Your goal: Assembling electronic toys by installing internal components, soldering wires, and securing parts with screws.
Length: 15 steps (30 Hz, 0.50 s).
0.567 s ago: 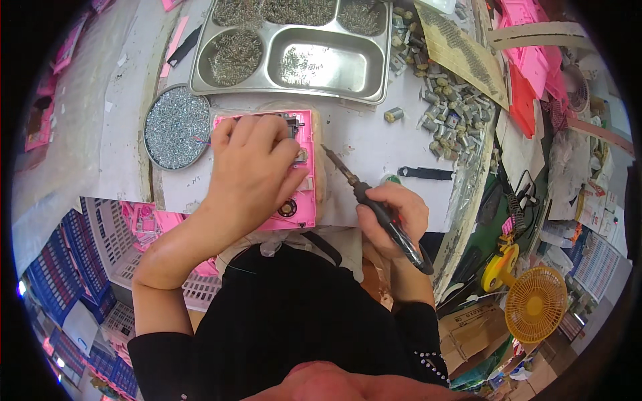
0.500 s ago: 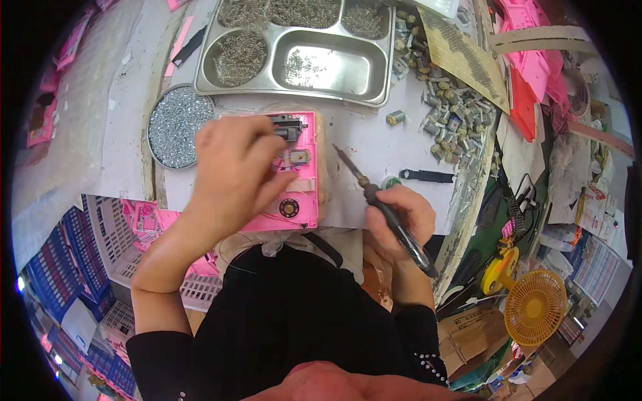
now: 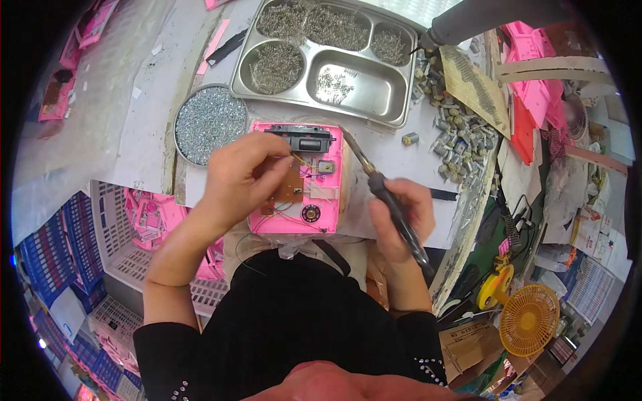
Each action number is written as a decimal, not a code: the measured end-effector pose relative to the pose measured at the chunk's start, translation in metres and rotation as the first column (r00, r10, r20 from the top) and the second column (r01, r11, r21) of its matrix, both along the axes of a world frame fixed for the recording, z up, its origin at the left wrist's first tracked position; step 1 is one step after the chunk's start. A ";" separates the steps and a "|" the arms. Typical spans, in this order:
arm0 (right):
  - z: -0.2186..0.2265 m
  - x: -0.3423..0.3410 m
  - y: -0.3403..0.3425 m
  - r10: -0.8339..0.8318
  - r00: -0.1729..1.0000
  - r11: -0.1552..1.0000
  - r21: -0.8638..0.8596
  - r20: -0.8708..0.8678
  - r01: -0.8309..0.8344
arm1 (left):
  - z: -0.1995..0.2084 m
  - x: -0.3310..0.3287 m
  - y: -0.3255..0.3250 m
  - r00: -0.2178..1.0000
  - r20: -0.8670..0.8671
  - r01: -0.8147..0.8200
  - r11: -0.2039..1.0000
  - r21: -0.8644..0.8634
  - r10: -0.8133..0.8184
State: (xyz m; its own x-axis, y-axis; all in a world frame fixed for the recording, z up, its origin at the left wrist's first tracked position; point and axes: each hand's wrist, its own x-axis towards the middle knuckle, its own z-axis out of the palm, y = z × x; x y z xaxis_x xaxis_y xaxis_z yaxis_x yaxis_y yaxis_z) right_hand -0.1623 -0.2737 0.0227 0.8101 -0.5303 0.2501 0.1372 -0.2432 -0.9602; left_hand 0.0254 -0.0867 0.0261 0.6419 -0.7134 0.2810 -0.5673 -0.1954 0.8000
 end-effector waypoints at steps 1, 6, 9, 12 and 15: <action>0.002 0.007 0.007 0.003 1.000 0.994 0.106 -0.018 -0.001 | -0.003 -0.005 -0.003 0.986 -0.167 -0.026 0.999 -0.029 0.021; 0.011 0.053 0.014 0.140 0.985 0.975 0.186 -0.102 -0.119 | -0.019 -0.010 -0.007 0.904 -0.422 -0.109 0.990 -0.085 0.063; 0.008 0.073 0.017 0.142 0.985 0.966 0.228 -0.095 -0.118 | -0.019 -0.007 -0.006 0.878 -0.477 -0.100 0.991 -0.089 0.046; 0.003 0.086 0.015 0.159 0.985 0.964 0.228 -0.074 -0.139 | -0.017 -0.004 -0.006 0.876 -0.482 -0.079 0.994 -0.080 0.031; 0.005 0.093 0.019 0.179 0.982 0.958 0.239 -0.057 -0.161 | -0.014 -0.001 -0.004 0.874 -0.486 -0.032 0.998 -0.048 0.005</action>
